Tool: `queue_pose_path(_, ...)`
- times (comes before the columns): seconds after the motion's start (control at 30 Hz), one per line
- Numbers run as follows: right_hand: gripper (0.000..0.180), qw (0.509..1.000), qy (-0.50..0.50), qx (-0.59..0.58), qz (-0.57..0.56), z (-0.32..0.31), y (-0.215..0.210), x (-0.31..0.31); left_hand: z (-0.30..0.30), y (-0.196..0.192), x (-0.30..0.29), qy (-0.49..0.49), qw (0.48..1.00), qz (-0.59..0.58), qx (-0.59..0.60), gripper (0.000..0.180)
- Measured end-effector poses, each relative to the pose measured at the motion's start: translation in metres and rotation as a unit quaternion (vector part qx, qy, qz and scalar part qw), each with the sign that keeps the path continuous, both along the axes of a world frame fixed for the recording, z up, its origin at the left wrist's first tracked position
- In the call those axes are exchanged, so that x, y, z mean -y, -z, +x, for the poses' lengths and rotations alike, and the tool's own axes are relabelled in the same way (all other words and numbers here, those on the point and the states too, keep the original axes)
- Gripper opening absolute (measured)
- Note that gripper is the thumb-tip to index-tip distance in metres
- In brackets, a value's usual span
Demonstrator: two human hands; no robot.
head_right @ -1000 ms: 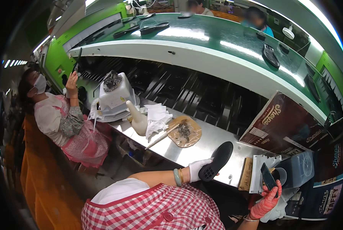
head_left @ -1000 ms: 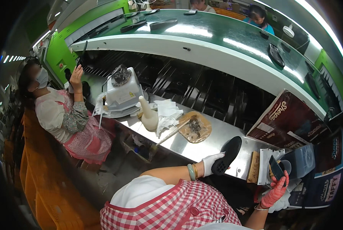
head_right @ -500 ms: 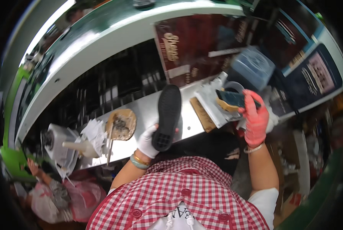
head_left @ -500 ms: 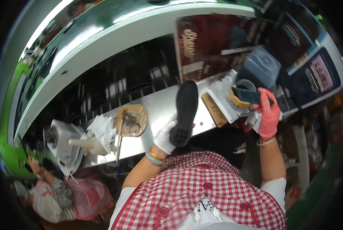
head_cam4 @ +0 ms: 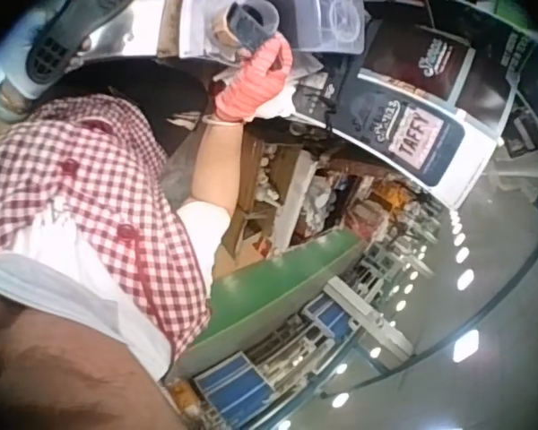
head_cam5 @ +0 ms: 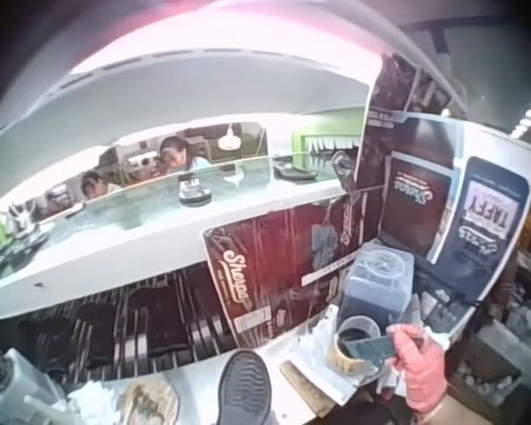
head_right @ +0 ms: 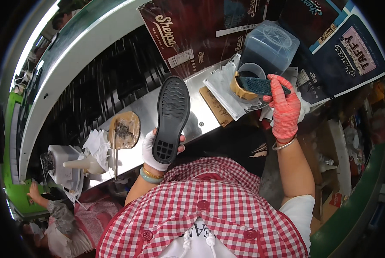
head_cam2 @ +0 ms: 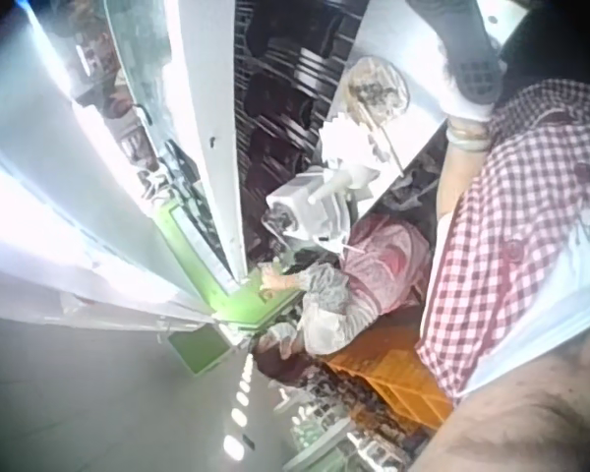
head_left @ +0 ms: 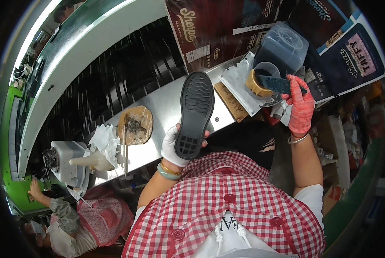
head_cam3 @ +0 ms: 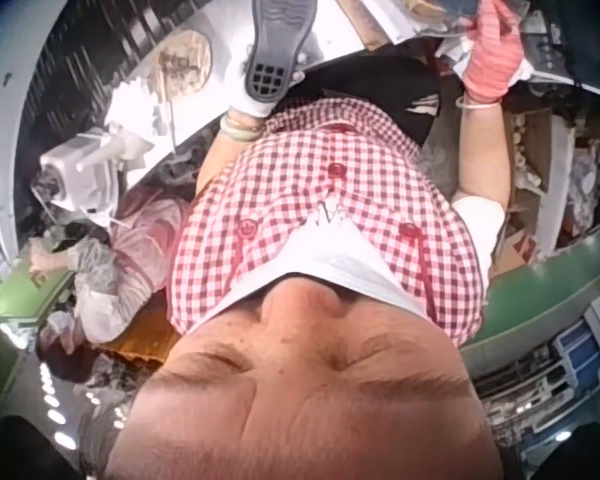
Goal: The person scrubs the soles of black slip-on shoes with a blue brush and a dark liquid solution. They repeatedly dip the brush into a container of liquid and scrub the shoe soles, then place the shoes on a conveyor belt. The person also uses a white stick to stir the liquid in the container.
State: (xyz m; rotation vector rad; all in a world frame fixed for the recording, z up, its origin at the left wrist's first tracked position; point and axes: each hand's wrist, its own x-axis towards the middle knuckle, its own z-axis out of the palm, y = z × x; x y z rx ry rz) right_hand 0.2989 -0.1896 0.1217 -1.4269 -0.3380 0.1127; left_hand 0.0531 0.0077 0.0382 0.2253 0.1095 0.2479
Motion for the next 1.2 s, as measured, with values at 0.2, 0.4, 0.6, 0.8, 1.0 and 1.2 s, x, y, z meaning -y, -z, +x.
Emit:
queue_pose_path(0.2,0.021,1.0,-0.005,-0.005,-0.004,0.005,0.0,0.001,0.002,-0.007,0.005,-0.015,0.999,0.018,-0.047,0.046)
queue_pose_path(0.4,0.026,0.995,-0.017,0.032,-0.093,0.014,-0.016,0.002,0.004,0.002,0.005,0.0,0.998,0.037,-0.047,0.048)
queue_pose_path(0.6,0.024,0.989,-0.055,0.047,-0.13,0.026,-0.021,-0.003,0.005,0.012,0.008,0.016,0.999,0.021,-0.031,0.047)
queue_pose_path(0.8,0.027,0.978,-0.076,0.049,-0.186,0.04,-0.002,-0.005,0.005,0.012,0.009,0.018,0.997,0.039,-0.063,0.049)
queue_pose_path(1.0,0.026,0.982,-0.063,0.011,-0.177,0.037,-0.011,-0.006,-0.002,0.027,0.004,0.019,0.996,0.039,-0.078,0.049)
queue_pose_path(1.2,0.025,0.986,-0.064,0.009,-0.153,0.041,-0.007,-0.001,-0.001,0.032,0.006,0.009,0.994,0.031,-0.102,0.049)
